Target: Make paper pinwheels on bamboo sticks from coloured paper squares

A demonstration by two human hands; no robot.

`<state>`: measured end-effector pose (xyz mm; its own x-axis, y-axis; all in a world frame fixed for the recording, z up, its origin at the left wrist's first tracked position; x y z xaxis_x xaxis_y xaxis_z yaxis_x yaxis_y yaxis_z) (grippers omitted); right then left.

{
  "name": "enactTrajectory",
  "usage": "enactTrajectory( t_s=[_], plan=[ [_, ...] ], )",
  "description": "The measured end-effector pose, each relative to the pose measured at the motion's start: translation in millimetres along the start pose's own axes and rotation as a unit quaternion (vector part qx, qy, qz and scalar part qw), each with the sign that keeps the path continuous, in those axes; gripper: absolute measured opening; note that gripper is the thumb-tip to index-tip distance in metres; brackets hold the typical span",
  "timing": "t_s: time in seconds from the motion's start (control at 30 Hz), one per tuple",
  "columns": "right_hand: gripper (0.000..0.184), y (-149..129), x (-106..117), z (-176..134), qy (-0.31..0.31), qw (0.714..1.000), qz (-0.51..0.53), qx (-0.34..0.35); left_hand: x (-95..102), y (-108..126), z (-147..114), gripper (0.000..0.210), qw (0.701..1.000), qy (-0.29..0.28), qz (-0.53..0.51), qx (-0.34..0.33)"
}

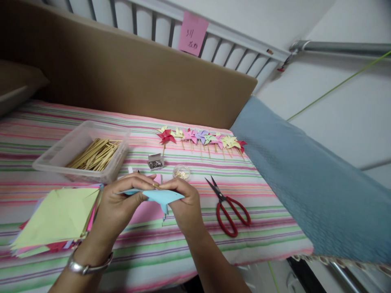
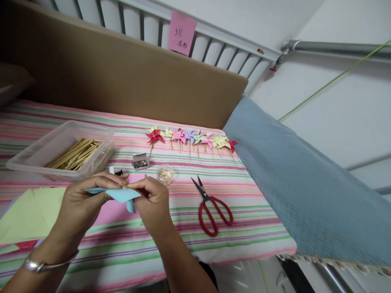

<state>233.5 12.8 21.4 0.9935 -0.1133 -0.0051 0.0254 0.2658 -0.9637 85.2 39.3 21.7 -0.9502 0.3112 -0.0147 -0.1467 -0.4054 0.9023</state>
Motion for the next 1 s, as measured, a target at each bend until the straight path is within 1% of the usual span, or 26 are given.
enactTrajectory(
  t_s=[0.17, 0.37, 0.67, 0.83, 1.0],
  plan=[
    [0.009, 0.0, 0.0, 0.0, 0.004, 1.000, 0.009, 0.008, 1.1, 1.3, -1.4, 0.015, 1.000, 0.016, 0.012, -0.014],
    [0.014, -1.3, 0.7, 1.4, 0.006, 1.000, 0.008, 0.017, -0.2, 0.3, 0.6, 0.014, 1.000, 0.014, 0.012, -0.013],
    [0.017, 0.6, 2.0, 2.4, 0.001, 1.000, -0.013, 0.016, 2.1, -2.9, 1.5, 0.013, 0.999, 0.038, -0.001, -0.008],
    [0.014, 1.4, 1.0, 3.7, 0.009, 1.000, -0.009, 0.009, 4.3, -6.6, -0.2, 0.010, 0.999, 0.038, 0.003, 0.017],
    [0.010, 0.4, 0.0, 5.1, 0.018, 0.999, 0.016, 0.040, 11.3, -7.0, -3.5, 0.005, 0.996, 0.058, 0.048, 0.047]
  ],
)
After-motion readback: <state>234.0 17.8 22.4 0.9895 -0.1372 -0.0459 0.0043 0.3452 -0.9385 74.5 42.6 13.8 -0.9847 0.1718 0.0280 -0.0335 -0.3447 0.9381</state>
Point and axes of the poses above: each hand's wrist, its own z-axis towards the middle knuckle, its own x-axis out of the back of the hand, y = z × x, the point moved 8 cm from there along z, towards the middle knuckle, and after that the axes turned 4 degrees about -y, right-handed, at the moved point
